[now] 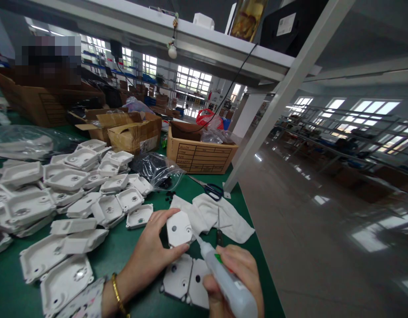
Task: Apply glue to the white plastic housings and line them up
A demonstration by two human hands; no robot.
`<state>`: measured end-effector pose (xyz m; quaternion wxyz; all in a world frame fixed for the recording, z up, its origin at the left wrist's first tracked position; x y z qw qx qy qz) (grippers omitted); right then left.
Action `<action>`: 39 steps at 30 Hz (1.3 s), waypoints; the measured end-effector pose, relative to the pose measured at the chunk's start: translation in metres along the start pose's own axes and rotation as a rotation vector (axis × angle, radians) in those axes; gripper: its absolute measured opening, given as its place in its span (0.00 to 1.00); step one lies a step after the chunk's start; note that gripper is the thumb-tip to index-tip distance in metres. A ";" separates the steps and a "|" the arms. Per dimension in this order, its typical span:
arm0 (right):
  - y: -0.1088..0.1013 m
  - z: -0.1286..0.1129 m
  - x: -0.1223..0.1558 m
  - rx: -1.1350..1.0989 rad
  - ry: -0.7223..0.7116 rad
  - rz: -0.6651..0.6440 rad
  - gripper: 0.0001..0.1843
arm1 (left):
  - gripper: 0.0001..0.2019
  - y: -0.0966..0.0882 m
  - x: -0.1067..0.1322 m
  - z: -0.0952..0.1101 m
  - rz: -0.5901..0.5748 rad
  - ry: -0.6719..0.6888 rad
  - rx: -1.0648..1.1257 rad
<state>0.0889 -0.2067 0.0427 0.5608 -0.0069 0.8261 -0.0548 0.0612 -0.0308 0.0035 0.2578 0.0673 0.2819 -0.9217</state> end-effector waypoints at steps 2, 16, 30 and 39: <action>-0.002 0.006 0.001 -0.017 0.153 0.066 0.15 | 0.29 -0.001 0.000 0.002 -0.015 -0.003 0.013; -0.013 0.041 0.020 -0.386 0.768 0.239 0.15 | 0.30 0.000 0.001 -0.006 -0.034 0.112 -0.031; -0.029 0.076 -0.003 -0.922 1.123 0.692 0.16 | 0.29 -0.053 0.007 -0.008 -0.406 0.339 -0.390; -0.033 0.078 0.003 -0.960 1.274 0.777 0.11 | 0.30 -0.016 0.062 0.026 -0.391 0.203 -0.644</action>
Point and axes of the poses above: each hand's wrist, its own x-axis away from the middle knuckle, its own y-axis out of the palm, z = x × y, the point moved 3 cm from there along -x, towards the middle knuckle, and after that the axes turned 3 degrees about z, right-handed, at the moved point
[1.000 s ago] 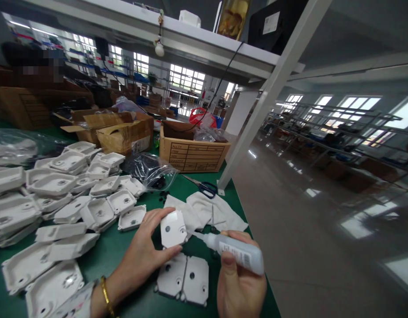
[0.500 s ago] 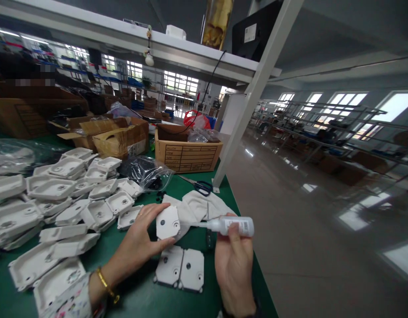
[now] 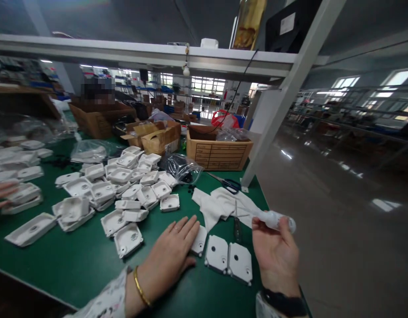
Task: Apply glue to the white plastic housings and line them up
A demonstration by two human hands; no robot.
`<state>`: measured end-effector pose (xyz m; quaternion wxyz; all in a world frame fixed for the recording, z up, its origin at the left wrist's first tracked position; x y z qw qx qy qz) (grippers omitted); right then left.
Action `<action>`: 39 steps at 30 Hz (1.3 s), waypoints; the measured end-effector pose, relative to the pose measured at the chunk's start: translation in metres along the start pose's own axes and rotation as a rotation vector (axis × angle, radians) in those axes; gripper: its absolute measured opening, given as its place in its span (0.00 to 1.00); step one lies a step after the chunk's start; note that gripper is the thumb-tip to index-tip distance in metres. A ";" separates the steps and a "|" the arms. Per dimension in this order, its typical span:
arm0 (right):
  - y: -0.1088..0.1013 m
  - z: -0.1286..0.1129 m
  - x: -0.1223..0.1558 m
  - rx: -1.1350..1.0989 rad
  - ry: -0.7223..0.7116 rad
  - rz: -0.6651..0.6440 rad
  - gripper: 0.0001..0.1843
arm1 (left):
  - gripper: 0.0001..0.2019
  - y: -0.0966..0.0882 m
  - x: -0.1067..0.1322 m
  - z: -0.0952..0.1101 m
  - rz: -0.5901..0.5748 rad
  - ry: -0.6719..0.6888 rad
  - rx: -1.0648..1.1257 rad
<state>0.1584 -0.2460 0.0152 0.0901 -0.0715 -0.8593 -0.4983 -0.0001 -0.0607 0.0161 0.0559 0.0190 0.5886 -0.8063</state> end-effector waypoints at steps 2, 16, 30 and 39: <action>-0.001 0.001 -0.001 0.008 0.023 0.001 0.10 | 0.24 -0.011 0.019 -0.009 0.098 -0.131 -0.107; 0.005 0.010 0.009 0.061 0.096 -0.082 0.13 | 0.12 -0.011 0.061 -0.036 0.332 -0.524 1.203; -0.007 0.013 -0.005 0.132 0.055 -0.156 0.15 | 0.13 -0.029 -0.054 -0.040 0.436 -0.647 2.302; -0.007 0.021 0.001 0.013 0.213 0.051 0.08 | 0.13 0.012 -0.071 -0.040 0.251 -0.646 2.161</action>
Point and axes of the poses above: each hand's wrist, its own x-axis away from the middle knuckle, its own y-axis out of the palm, z = x × y, the point moved 3 cm from there along -x, towards the middle knuckle, and after that the axes turned 3 degrees about z, right-handed, at the moved point
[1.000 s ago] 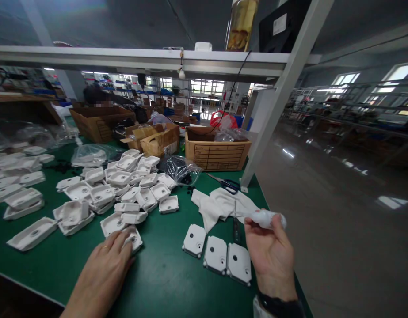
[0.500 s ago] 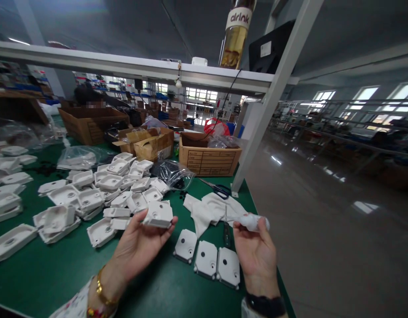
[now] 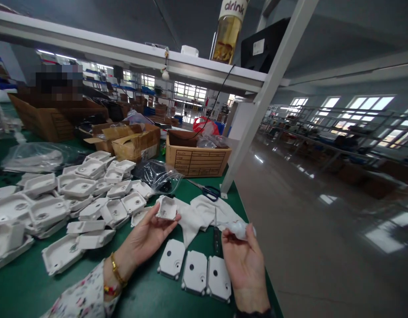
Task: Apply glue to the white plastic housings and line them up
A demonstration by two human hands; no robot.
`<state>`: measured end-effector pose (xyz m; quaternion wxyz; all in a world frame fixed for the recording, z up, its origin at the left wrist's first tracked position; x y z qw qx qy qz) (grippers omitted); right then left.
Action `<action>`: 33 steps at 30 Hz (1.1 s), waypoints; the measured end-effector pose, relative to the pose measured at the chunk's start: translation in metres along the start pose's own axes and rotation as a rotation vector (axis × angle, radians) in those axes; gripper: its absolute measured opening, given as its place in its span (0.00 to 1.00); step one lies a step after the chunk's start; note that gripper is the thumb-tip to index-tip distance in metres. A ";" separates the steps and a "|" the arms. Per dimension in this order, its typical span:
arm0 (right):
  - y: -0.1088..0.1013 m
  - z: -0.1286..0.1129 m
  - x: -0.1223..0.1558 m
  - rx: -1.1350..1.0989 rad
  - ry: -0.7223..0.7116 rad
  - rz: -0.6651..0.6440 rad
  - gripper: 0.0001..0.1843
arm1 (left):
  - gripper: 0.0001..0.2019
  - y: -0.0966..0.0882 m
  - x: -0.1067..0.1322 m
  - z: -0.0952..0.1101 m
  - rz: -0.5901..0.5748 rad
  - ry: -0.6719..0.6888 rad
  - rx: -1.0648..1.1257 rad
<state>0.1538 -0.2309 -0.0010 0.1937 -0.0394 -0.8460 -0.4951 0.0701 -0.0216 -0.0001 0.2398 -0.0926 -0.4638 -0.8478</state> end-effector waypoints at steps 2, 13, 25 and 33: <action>0.004 0.003 0.006 -0.022 0.020 0.032 0.06 | 0.18 0.001 0.005 -0.003 -0.049 0.198 -0.371; 0.008 0.019 0.014 0.157 -0.082 0.031 0.10 | 0.34 0.011 0.025 -0.008 -0.063 1.188 -1.706; 0.020 0.014 0.023 0.244 -0.307 -0.070 0.20 | 0.32 0.011 0.025 -0.008 -0.064 1.285 -1.755; 0.018 0.014 0.023 0.346 -0.444 -0.084 0.19 | 0.32 0.011 0.024 -0.008 -0.086 1.277 -1.749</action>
Point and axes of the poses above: each hand's wrist, its own x-axis away from the middle knuckle, its own y-axis out of the palm, z = x × y, the point moved 3 cm from there along -x, towards the middle knuckle, and after that the axes turned 3 degrees about z, right-handed, at the moved point
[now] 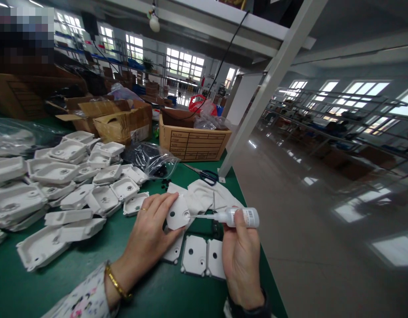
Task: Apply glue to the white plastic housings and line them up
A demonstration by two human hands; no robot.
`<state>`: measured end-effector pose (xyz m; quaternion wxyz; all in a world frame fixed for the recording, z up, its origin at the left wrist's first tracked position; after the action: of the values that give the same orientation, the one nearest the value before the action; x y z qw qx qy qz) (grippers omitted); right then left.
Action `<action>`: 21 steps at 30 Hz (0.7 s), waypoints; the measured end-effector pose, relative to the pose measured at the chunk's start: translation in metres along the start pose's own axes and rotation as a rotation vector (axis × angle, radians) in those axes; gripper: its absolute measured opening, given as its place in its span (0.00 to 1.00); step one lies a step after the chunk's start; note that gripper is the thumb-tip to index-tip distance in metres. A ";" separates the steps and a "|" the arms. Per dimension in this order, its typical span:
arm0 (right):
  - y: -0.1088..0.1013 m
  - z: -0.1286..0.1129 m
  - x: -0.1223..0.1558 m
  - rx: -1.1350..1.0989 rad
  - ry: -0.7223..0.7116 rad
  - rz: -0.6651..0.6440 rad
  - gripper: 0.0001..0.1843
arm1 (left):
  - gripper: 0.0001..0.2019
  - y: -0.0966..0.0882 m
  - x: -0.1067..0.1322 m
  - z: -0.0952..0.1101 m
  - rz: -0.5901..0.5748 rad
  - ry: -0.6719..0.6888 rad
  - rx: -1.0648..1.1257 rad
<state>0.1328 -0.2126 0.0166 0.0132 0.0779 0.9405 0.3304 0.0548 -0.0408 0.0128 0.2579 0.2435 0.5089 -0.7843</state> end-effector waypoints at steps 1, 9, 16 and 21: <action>0.000 0.000 0.000 0.008 -0.009 0.000 0.19 | 0.32 0.000 0.000 0.000 0.000 0.005 0.003; -0.003 -0.001 0.004 0.114 -0.080 0.002 0.20 | 0.30 0.001 0.000 0.001 0.008 0.042 -0.008; -0.007 -0.004 0.008 0.245 -0.221 -0.098 0.16 | 0.32 0.001 -0.001 0.002 0.014 0.056 -0.014; -0.007 -0.009 0.015 0.328 -0.264 -0.188 0.17 | 0.31 0.002 0.000 0.002 0.002 0.057 -0.019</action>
<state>0.1165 -0.2214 0.0193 0.1540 0.0334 0.9748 0.1576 0.0557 -0.0436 0.0124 0.2465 0.2640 0.5232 -0.7719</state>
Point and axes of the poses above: each hand's wrist, its own x-axis away from the middle knuckle, its own y-axis out of the palm, z = x × y, the point moved 3 cm from there along -x, towards the middle knuckle, and after that the axes turned 3 degrees about z, right-handed, at the moved point
